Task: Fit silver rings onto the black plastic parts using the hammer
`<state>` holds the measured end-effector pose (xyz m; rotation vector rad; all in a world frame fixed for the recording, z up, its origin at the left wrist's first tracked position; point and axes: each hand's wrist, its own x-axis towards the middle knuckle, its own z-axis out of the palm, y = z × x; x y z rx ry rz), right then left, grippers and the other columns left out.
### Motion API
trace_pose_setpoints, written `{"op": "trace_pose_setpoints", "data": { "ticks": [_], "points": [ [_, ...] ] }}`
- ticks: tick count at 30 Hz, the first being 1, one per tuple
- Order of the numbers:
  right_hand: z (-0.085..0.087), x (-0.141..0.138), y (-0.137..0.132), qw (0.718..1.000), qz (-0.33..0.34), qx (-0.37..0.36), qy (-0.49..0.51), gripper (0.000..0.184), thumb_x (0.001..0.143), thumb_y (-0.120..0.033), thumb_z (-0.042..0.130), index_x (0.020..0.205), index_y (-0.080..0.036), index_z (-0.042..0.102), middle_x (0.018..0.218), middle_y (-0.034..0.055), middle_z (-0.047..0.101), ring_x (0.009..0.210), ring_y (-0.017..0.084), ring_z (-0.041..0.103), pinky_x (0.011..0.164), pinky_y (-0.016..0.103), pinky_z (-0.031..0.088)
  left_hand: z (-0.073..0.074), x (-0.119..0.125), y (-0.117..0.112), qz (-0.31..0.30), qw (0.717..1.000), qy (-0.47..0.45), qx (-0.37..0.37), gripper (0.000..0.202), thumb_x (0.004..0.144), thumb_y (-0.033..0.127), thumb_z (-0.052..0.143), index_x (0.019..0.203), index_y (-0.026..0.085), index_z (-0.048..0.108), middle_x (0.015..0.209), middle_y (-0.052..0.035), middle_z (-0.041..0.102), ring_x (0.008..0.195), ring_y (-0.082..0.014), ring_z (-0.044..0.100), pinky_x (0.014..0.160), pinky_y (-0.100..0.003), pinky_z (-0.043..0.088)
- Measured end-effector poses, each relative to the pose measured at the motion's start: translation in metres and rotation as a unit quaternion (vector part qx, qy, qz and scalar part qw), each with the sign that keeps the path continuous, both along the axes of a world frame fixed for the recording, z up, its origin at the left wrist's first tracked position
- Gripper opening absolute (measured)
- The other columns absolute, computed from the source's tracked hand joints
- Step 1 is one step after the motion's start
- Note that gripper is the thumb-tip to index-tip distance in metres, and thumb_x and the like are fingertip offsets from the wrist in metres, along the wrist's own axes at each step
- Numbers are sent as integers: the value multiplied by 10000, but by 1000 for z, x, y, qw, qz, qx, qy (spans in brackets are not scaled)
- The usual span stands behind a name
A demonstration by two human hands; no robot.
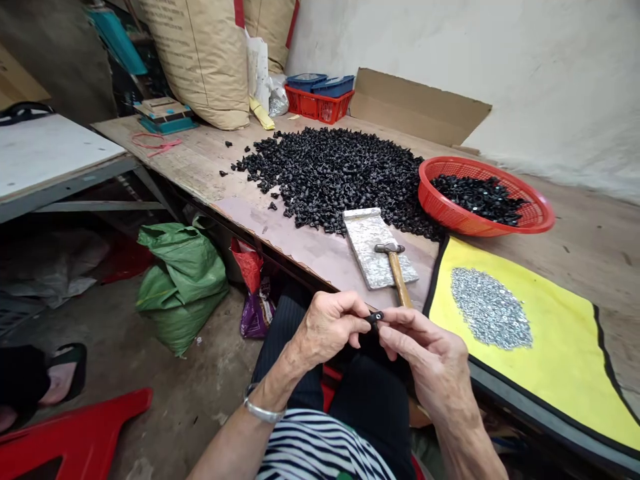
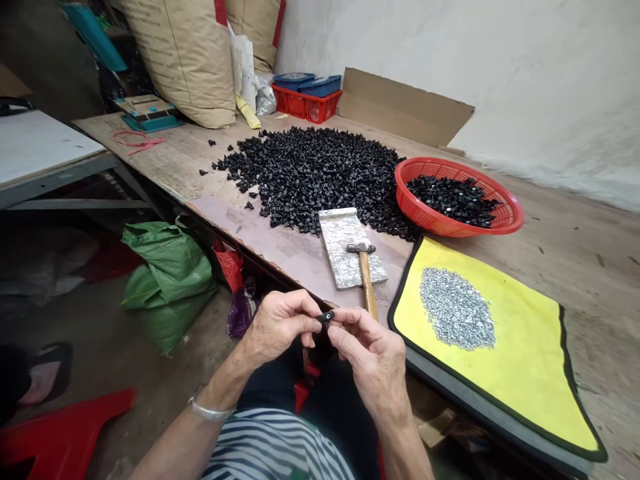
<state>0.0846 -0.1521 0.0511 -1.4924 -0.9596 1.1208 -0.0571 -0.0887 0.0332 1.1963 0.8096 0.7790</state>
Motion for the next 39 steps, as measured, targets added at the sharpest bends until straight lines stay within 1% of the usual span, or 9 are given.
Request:
{"op": "trace_pose_setpoints", "data": {
  "ticks": [5,8,13,22,25,29,32,35,39],
  "points": [
    [0,-1,-1,999,-2,26,-44,178,668,-289,694,805,-179,668,668,-3,602,510,71,478,453,185,403,-5,2,0,-6,1000,-10,-2,44,657,107,614,641,131,580,423,41,517,394,-103,538,426,-190,421],
    [-1,-1,0,997,-4,26,-68,179,678,-306,683,801,-178,668,651,-1,601,507,77,485,445,186,402,-7,3,1,-15,999,-30,-39,60,650,117,624,639,128,566,434,39,523,388,-107,541,417,-194,430],
    [-5,-2,4,995,-5,6,-95,218,664,-336,683,795,-164,660,647,13,610,526,106,526,446,208,421,-12,2,2,-54,989,-83,-108,129,618,136,658,637,126,530,528,9,591,382,-115,554,386,-212,460],
    [-7,-6,11,997,-34,-47,-59,301,595,-360,721,783,-137,647,544,1,591,432,86,484,396,199,383,-29,8,3,-72,960,-193,-187,191,614,157,694,668,111,517,518,-29,620,350,-139,547,334,-264,494],
    [-5,-7,12,996,-27,-54,-61,310,599,-376,713,780,-134,646,526,0,591,422,82,477,403,198,384,-32,11,1,-73,949,-217,-216,212,605,167,707,670,109,514,511,-34,621,335,-129,528,325,-275,497],
    [-5,-6,12,995,-21,-63,-70,339,602,-401,708,803,-134,650,544,9,606,446,94,497,423,207,394,-38,13,1,-76,942,-236,-228,224,601,176,712,676,108,512,513,-39,622,332,-125,523,318,-267,493],
    [-4,-6,13,994,-16,-72,-76,360,601,-425,705,809,-136,650,551,11,603,448,98,487,426,218,388,-39,13,2,-75,942,-231,-231,226,597,181,707,676,113,507,515,-35,621,330,-125,520,316,-270,491],
    [-2,-5,16,994,1,-75,-84,330,627,-440,687,764,-143,643,534,3,582,447,93,465,431,216,377,-35,12,3,-72,952,-202,-217,204,600,183,684,669,122,501,510,-23,613,331,-127,522,319,-264,484],
    [-4,1,20,988,15,-84,-126,261,665,-395,653,599,-155,576,501,-9,539,463,85,434,434,205,348,-23,10,2,-81,983,-76,-148,100,598,114,595,641,130,507,497,6,583,344,-108,527,337,-189,433]
  ]
}}
